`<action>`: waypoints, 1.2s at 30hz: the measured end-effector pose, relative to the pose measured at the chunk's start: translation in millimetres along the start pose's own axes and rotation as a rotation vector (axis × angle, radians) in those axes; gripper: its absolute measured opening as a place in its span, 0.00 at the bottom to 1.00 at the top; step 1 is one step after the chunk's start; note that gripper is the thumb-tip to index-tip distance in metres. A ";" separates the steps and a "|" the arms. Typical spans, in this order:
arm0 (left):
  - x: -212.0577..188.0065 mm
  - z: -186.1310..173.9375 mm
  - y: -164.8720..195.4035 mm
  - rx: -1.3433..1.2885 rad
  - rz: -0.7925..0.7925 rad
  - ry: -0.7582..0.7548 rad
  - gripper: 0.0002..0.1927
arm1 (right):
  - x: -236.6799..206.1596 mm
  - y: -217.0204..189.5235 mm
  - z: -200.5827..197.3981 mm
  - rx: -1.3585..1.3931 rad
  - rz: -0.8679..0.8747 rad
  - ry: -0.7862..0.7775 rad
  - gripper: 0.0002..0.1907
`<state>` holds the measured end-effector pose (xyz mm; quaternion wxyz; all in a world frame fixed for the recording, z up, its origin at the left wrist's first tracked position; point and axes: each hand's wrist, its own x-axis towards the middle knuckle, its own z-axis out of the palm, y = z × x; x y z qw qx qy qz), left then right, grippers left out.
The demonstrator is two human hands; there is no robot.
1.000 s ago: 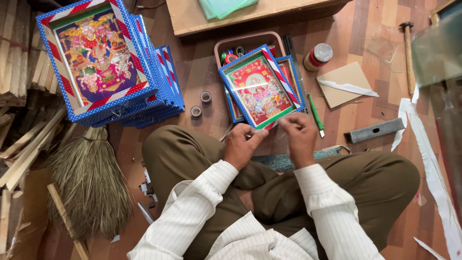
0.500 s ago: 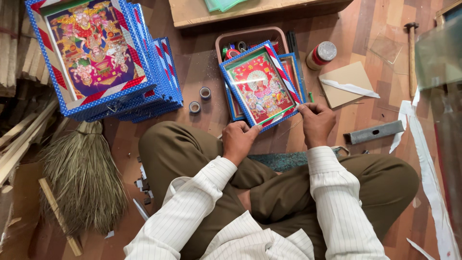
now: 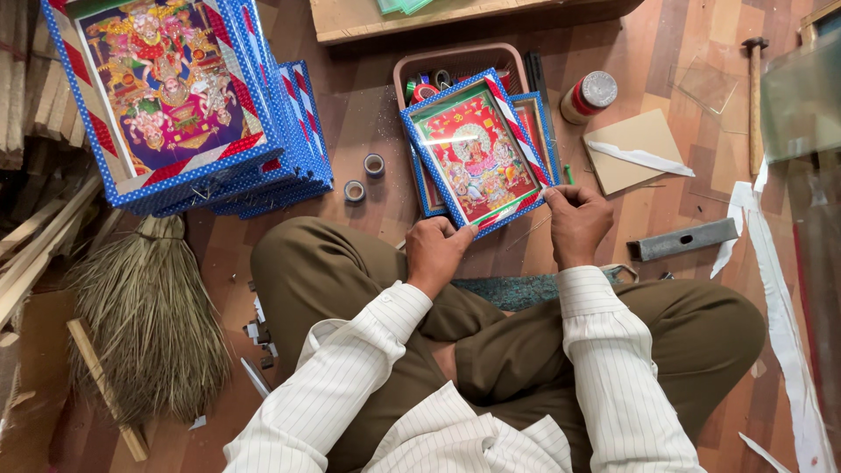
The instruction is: The person sits cross-legged on the floor and applies blue patterned tape trim around the edges of framed religious picture boxes, pressing the tape down by hand and working on one frame at a time, with finished frames stacked nearby.
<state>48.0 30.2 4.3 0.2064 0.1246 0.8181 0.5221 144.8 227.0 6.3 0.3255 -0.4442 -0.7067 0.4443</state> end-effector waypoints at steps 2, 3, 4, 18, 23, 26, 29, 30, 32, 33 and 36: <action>-0.1 0.4 0.0 -0.002 -0.011 0.000 0.24 | -0.5 1.3 0.3 0.005 0.009 0.006 0.05; 0.3 0.5 0.1 -0.003 -0.014 0.002 0.24 | -0.4 2.3 0.8 0.010 0.012 0.010 0.05; 0.8 0.5 0.4 -0.002 -0.013 0.006 0.23 | -0.3 3.3 1.0 0.005 0.007 0.007 0.05; 3.0 2.9 -4.0 -0.082 -0.011 0.005 0.14 | 11.9 19.5 0.2 0.304 0.221 -0.077 0.10; 3.2 3.2 -4.8 -0.080 -0.012 0.000 0.12 | 11.5 22.5 0.9 0.308 0.188 -0.084 0.09; 3.2 3.9 -4.9 -0.092 -0.030 -0.007 0.12 | 11.4 23.0 0.9 0.303 0.188 -0.081 0.09; 4.5 4.2 -5.0 -0.086 -0.031 -0.003 0.12 | 11.3 20.9 2.1 0.321 0.190 -0.080 0.09; 4.5 4.4 -4.9 -0.081 -0.027 -0.002 0.12 | 10.8 19.6 2.2 0.330 0.192 -0.080 0.09; 4.0 4.6 -4.8 -0.071 -0.019 -0.002 0.12 | 8.5 16.9 3.1 0.306 0.196 -0.057 0.08; 4.5 4.4 -4.6 -0.065 -0.011 -0.001 0.12 | 7.6 15.7 4.5 0.298 0.196 -0.046 0.08; 5.4 4.9 -4.3 -0.004 -0.017 0.014 0.13 | 3.6 15.4 7.7 0.300 0.163 -0.053 0.09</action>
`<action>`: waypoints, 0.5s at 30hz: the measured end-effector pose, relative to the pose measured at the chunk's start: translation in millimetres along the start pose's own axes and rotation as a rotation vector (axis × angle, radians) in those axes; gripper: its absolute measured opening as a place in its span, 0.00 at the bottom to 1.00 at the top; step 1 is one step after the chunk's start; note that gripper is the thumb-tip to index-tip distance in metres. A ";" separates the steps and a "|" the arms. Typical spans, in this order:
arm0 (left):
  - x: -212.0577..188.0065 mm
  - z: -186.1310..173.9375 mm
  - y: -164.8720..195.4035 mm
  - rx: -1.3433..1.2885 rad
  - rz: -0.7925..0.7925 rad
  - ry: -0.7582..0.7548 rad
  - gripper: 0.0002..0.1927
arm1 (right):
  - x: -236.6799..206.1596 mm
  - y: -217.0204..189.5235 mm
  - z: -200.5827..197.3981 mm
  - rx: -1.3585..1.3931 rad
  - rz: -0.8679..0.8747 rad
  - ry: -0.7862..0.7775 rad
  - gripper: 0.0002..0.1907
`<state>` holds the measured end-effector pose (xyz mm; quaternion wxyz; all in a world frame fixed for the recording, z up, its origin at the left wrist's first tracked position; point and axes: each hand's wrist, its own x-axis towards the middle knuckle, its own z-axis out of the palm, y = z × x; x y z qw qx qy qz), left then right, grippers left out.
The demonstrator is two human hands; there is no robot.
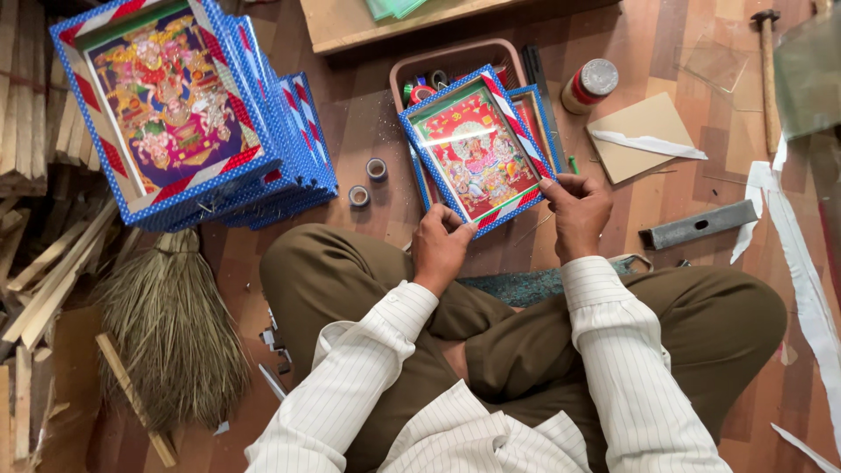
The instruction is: The person sits cross-legged on the floor and applies blue patterned tape trim around the edges of framed religious picture boxes, pressing the tape down by hand and working on one frame at a time, with finished frames stacked nearby.
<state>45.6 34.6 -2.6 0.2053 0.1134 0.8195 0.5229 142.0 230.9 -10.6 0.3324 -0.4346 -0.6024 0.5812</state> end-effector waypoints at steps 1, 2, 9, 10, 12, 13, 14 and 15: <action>0.8 0.2 -0.2 0.001 0.009 -0.002 0.13 | 1.7 0.9 0.6 0.019 0.028 0.027 0.08; 1.1 0.3 -0.8 0.004 0.015 -0.004 0.14 | 4.3 2.3 1.6 0.038 0.058 0.052 0.07; 3.8 3.6 -10.5 -0.103 0.025 -0.032 0.13 | -8.6 16.0 17.5 0.062 -0.071 0.145 0.28; 4.1 4.1 -12.2 -0.117 0.026 -0.031 0.13 | -19.4 15.8 22.1 -0.066 -0.093 0.153 0.33; 5.9 5.8 -15.0 -0.147 0.033 -0.034 0.12 | -51.5 15.6 36.8 -0.051 -0.069 0.113 0.42; 7.5 6.5 -15.8 -0.157 0.038 -0.028 0.12 | -69.7 15.3 45.4 0.092 -0.025 0.060 0.46; 7.8 7.0 -16.7 -0.167 0.040 -0.023 0.12 | -82.5 14.4 52.4 -0.027 -0.041 0.092 0.47; 8.1 6.8 -17.6 -0.176 0.042 -0.018 0.12 | -92.7 14.3 58.6 -0.146 -0.056 0.125 0.48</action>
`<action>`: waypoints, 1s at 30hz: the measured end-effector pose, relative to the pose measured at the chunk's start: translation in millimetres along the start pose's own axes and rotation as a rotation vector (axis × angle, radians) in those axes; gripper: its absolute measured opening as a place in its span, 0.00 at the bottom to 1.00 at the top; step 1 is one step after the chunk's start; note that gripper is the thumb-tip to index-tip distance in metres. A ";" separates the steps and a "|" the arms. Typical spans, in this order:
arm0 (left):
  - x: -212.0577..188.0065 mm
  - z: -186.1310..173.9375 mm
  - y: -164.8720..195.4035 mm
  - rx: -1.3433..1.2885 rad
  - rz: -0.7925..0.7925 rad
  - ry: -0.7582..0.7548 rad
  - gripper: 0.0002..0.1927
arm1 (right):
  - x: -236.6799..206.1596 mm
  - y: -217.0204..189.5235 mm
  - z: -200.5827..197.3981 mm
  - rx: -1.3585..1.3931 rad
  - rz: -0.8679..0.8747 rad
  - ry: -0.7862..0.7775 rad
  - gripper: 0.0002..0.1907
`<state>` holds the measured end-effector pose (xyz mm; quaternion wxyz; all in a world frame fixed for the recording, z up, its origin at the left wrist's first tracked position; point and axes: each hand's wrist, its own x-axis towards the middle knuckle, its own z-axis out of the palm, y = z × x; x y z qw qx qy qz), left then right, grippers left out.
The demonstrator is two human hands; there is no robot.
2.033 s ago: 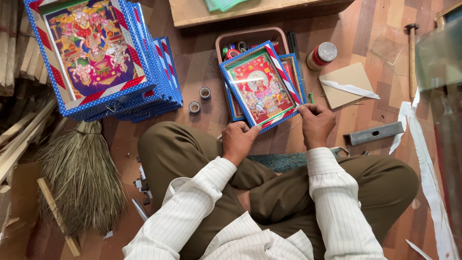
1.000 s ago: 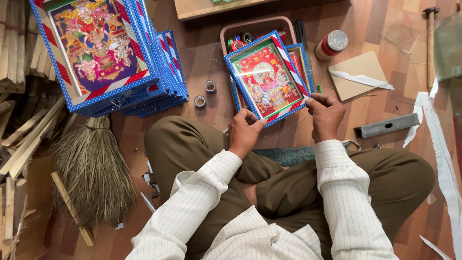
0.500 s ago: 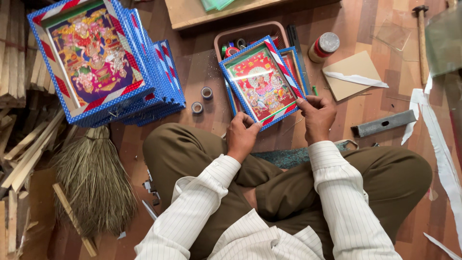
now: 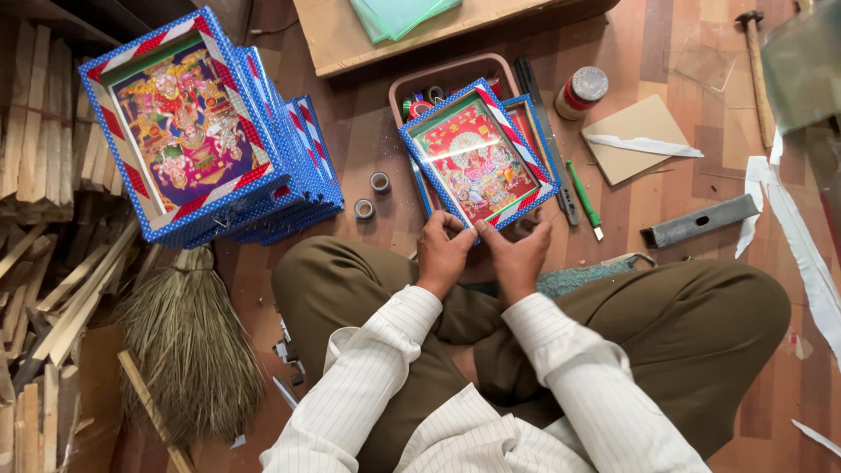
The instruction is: The person sits cross-legged on the floor and applies blue patterned tape trim around the edges of framed religious picture boxes, pressing the tape down by hand and working on one frame at a time, with finished frames stacked nearby.
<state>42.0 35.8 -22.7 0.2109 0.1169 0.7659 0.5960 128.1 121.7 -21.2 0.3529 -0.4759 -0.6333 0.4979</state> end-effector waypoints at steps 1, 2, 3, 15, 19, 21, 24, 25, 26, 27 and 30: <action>0.5 -0.1 -0.2 0.006 -0.007 -0.003 0.12 | -4.3 -0.9 2.0 -0.118 -0.020 0.033 0.49; 0.7 -0.1 -0.2 0.012 -0.015 -0.004 0.12 | -3.0 -0.6 0.5 -0.144 -0.049 0.028 0.48; 1.0 -0.2 0.2 0.016 -0.023 -0.005 0.13 | 1.7 0.8 -3.0 -0.169 -0.080 0.022 0.47; 3.5 1.9 3.2 0.121 -0.043 0.020 0.13 | 51.6 21.8 -33.0 -0.267 0.566 0.210 0.08; 4.4 3.2 2.5 0.085 -0.061 0.019 0.13 | 52.1 16.3 -33.6 -0.599 0.436 0.142 0.15; 4.6 4.5 2.5 0.082 -0.063 0.038 0.12 | 50.5 11.8 -33.3 -0.388 0.489 0.128 0.14; 5.3 5.6 1.5 0.105 -0.070 0.036 0.11 | 47.1 6.2 -34.6 -0.040 0.521 0.168 0.10; 5.9 5.5 0.9 0.109 -0.053 0.039 0.11 | 45.8 5.2 -37.3 -0.005 0.530 0.202 0.10; 6.2 5.7 0.1 0.112 -0.038 0.044 0.11 | 45.0 5.0 -39.4 0.029 0.539 0.234 0.11; 6.1 6.2 -0.5 0.114 -0.023 0.049 0.12 | 45.0 5.4 -41.3 0.049 0.539 0.203 0.10; 6.5 7.2 -1.8 0.047 -0.045 0.032 0.10 | 44.9 9.1 -46.7 0.047 0.561 0.098 0.09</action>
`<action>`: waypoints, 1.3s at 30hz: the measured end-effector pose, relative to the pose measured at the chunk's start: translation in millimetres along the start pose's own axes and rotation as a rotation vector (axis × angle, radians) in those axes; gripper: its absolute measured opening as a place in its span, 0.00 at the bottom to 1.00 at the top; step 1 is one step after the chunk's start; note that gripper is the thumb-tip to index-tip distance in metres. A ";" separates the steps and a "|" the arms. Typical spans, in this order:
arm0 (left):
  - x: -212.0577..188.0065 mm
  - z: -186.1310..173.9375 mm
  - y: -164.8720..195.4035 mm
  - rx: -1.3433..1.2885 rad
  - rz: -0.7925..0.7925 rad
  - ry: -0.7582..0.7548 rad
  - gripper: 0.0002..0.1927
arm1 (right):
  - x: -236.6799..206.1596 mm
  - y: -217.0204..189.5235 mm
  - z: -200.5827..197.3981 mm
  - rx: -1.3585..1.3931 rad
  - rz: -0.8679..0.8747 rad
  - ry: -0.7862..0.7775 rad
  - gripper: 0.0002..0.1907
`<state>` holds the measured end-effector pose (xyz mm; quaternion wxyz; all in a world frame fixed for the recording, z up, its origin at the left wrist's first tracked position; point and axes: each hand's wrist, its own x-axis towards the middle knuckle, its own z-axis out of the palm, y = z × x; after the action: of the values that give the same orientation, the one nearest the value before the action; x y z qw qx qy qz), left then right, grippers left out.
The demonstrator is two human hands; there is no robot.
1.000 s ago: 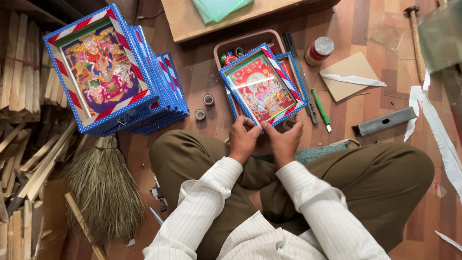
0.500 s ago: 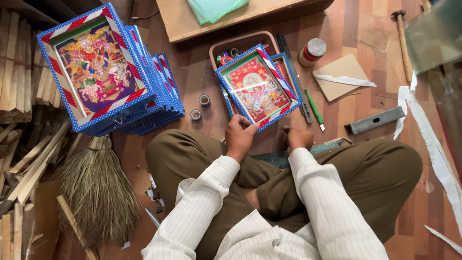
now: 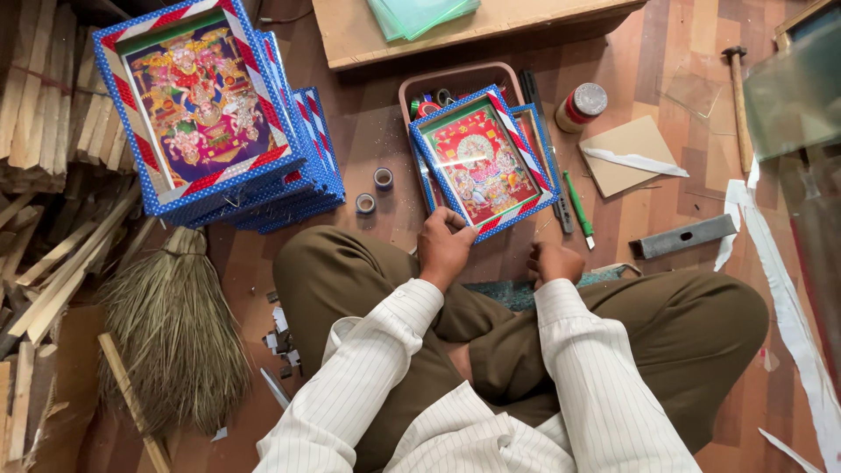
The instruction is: The person sits cross-legged on the floor and applies blue patterned tape trim around the edges of framed religious picture boxes, pressing the tape down by hand and working on one frame at a time, with finished frames stacked nearby.
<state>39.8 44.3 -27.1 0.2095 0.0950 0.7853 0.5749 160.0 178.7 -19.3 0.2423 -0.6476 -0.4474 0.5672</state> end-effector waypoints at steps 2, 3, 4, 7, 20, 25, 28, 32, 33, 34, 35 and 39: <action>-0.4 -0.5 -0.5 0.004 0.000 0.006 0.10 | 1.9 1.8 3.0 -0.107 0.033 -0.071 0.12; 0.2 -0.4 -0.1 0.007 0.004 0.007 0.10 | 2.8 1.8 4.4 -0.348 -0.057 0.022 0.12; 0.1 -0.5 -0.1 0.025 0.004 0.005 0.10 | 3.6 1.6 7.3 -0.590 -0.150 0.114 0.14; 1.2 -1.2 -0.3 0.055 0.015 0.015 0.10 | 6.5 -0.7 14.2 -0.803 -0.150 0.172 0.19; -3.4 -10.9 4.9 -0.170 -0.129 -0.062 0.10 | -24.6 -2.8 -9.5 0.132 -0.613 -0.026 0.08; -5.6 -17.1 9.3 -0.245 -0.245 -0.109 0.10 | -52.5 0.8 -5.7 -0.056 -0.532 -0.520 0.09; -4.8 -18.9 11.2 -0.261 -0.242 -0.118 0.11 | -54.6 7.0 7.3 -0.086 -0.517 -0.597 0.11; -5.6 -19.1 8.9 -0.291 -0.238 -0.114 0.10 | -55.8 15.2 12.5 -0.149 -0.561 -0.587 0.14; -5.7 -18.6 8.0 -0.297 -0.234 -0.114 0.10 | -57.1 16.4 12.2 -0.161 -0.560 -0.580 0.14; -6.1 -18.2 6.8 -0.305 -0.229 -0.119 0.10 | -58.3 16.8 11.9 -0.174 -0.560 -0.574 0.14; -6.1 -17.9 5.9 -0.312 -0.222 -0.123 0.10 | -59.3 16.3 12.0 -0.185 -0.562 -0.568 0.15; -5.8 -16.3 3.1 -0.293 -0.184 -0.119 0.10 | -62.6 10.7 12.2 -0.205 -0.579 -0.563 0.14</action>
<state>37.6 29.0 -18.8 0.3189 0.0254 0.6847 0.6549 154.4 117.7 1.4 0.1941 -0.3353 -0.7141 0.5830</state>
